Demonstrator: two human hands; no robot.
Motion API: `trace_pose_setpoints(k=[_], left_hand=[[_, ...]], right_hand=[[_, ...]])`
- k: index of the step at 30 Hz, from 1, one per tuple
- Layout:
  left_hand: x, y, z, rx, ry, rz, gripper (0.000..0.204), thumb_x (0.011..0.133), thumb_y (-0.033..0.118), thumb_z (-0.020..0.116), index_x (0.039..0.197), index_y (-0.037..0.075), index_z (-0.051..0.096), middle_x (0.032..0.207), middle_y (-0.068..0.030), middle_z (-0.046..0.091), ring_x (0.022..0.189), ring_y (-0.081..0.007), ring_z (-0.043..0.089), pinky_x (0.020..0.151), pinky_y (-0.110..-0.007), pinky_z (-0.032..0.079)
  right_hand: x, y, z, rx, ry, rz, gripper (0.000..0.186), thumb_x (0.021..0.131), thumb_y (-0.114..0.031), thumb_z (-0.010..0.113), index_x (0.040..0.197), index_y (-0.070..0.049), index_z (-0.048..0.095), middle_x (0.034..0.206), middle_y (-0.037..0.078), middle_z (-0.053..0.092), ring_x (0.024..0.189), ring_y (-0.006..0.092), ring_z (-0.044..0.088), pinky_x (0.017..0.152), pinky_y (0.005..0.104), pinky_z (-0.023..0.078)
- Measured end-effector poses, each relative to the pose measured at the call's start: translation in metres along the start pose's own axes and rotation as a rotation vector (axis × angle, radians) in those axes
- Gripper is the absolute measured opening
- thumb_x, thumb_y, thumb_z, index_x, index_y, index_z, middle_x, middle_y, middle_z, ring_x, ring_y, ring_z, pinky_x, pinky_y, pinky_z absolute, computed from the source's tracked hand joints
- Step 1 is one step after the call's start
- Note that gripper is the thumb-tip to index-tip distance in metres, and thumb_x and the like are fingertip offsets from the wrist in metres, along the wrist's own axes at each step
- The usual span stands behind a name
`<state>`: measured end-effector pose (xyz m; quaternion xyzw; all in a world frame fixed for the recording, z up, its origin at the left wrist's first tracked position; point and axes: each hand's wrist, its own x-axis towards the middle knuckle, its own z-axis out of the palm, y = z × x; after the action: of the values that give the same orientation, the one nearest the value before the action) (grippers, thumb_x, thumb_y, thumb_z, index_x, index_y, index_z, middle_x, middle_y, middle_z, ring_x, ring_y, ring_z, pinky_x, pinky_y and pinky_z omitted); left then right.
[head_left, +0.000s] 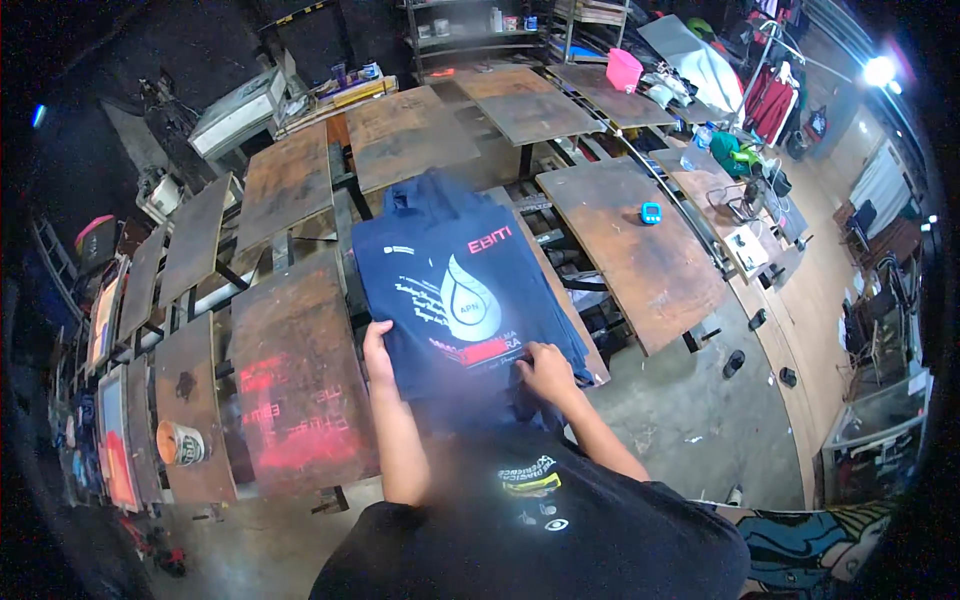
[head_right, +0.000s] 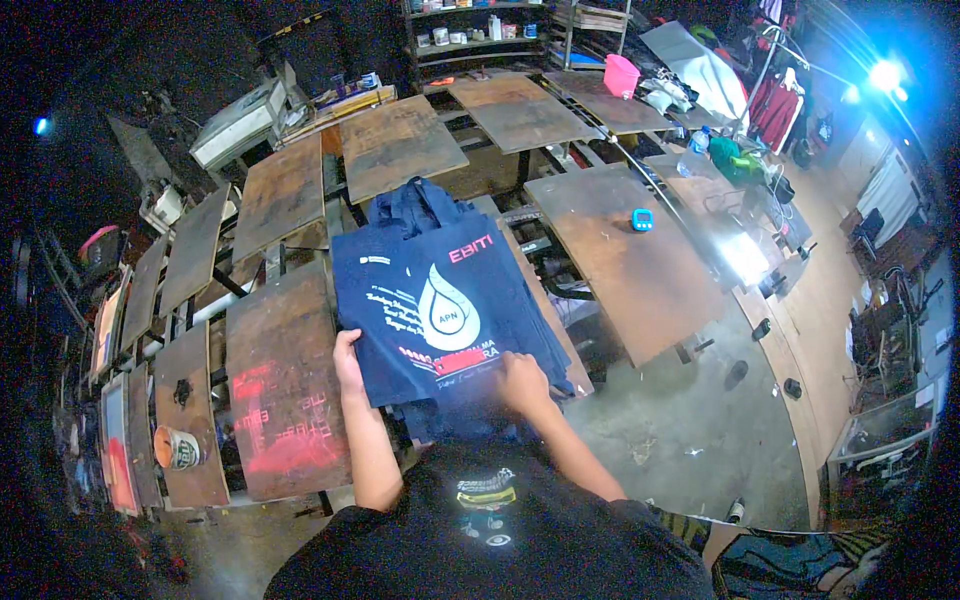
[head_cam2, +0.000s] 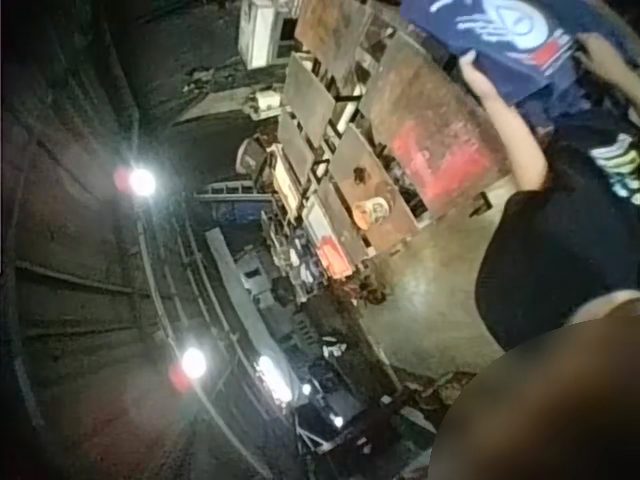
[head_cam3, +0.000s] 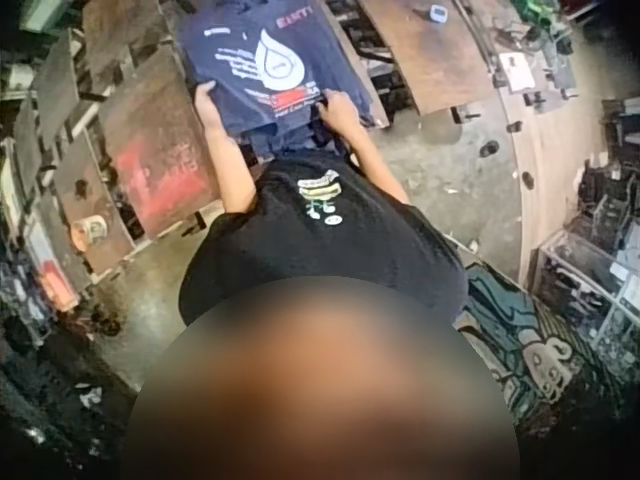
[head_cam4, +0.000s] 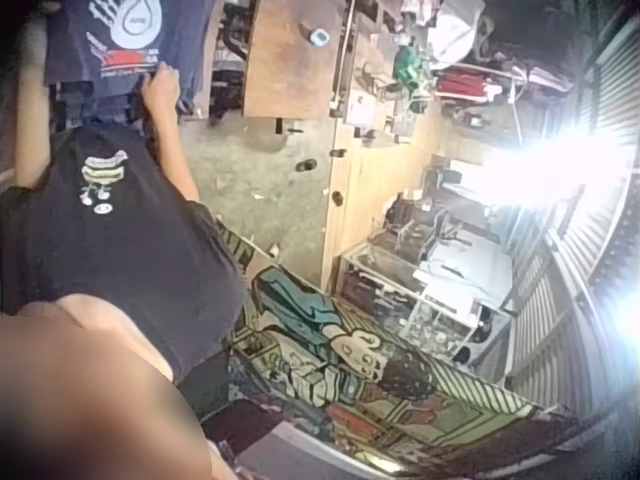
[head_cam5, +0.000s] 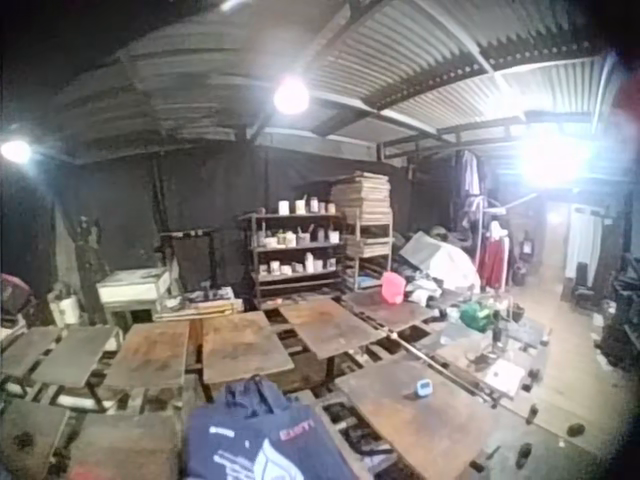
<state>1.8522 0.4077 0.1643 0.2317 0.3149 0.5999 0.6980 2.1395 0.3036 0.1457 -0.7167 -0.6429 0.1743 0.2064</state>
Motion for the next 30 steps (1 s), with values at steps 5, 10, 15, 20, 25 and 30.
trace_pose_setpoints(k=[5,10,15,20,25,30], left_hand=[[-0.013,0.020,0.010,0.014,-0.068,0.054,0.044,0.086,0.018,0.047,0.123,-0.003,0.056,0.114,-0.0157,0.066,0.101,-0.0273,0.066,0.091,-0.039,0.054],[-0.013,0.009,0.028,0.150,-0.180,0.087,0.043,0.085,0.017,0.047,0.123,-0.002,0.057,0.112,-0.0121,0.066,0.096,-0.0222,0.066,0.089,-0.035,0.052],[-0.012,-0.018,0.054,0.701,-0.302,0.195,0.021,0.076,0.010,0.072,0.095,0.002,0.067,0.089,-0.0022,0.065,0.084,-0.0136,0.060,0.078,-0.028,0.047],[-0.035,-0.031,0.104,1.112,-0.352,0.501,0.041,0.064,0.018,0.086,0.066,0.002,0.048,0.070,-0.0087,0.051,0.074,-0.0248,0.050,0.068,-0.036,0.040],[-0.035,-0.054,0.094,1.243,-0.312,0.407,0.046,0.062,0.021,0.087,0.064,0.002,0.045,0.070,-0.0090,0.048,0.072,-0.0246,0.048,0.064,-0.037,0.038],[-0.032,-0.053,0.096,1.116,-0.326,0.404,0.045,0.067,0.022,0.087,0.063,0.001,0.048,0.069,-0.0068,0.048,0.069,-0.0210,0.047,0.061,-0.034,0.038]], right_hand=[[-0.002,-0.003,0.000,-0.014,0.035,0.002,0.029,0.083,-0.024,0.071,0.099,-0.001,0.064,0.097,0.018,0.068,0.098,0.0371,0.062,0.085,0.0464,0.050],[0.001,-0.011,-0.007,-0.024,0.020,-0.001,0.031,0.083,-0.024,0.071,0.103,-0.001,0.065,0.093,0.019,0.070,0.091,0.0380,0.065,0.080,0.0461,0.052],[0.018,-0.056,-0.057,0.471,-0.073,-0.059,0.033,0.087,-0.024,0.069,0.107,0.002,0.066,0.092,0.019,0.071,0.085,0.0305,0.071,0.075,0.0389,0.055],[0.027,-0.074,-0.057,0.756,0.190,-0.026,0.035,0.086,-0.027,0.073,0.103,0.003,0.067,0.083,0.015,0.071,0.075,0.0195,0.070,0.069,0.0336,0.054],[0.030,-0.070,-0.042,0.670,0.217,0.037,0.035,0.082,-0.029,0.076,0.095,0.003,0.068,0.070,0.011,0.065,0.063,0.0154,0.062,0.061,0.0308,0.050],[0.036,-0.057,-0.031,0.712,0.226,0.080,0.027,0.087,-0.023,0.070,0.088,0.004,0.066,0.067,0.012,0.064,0.060,0.0140,0.059,0.058,0.0323,0.047]])
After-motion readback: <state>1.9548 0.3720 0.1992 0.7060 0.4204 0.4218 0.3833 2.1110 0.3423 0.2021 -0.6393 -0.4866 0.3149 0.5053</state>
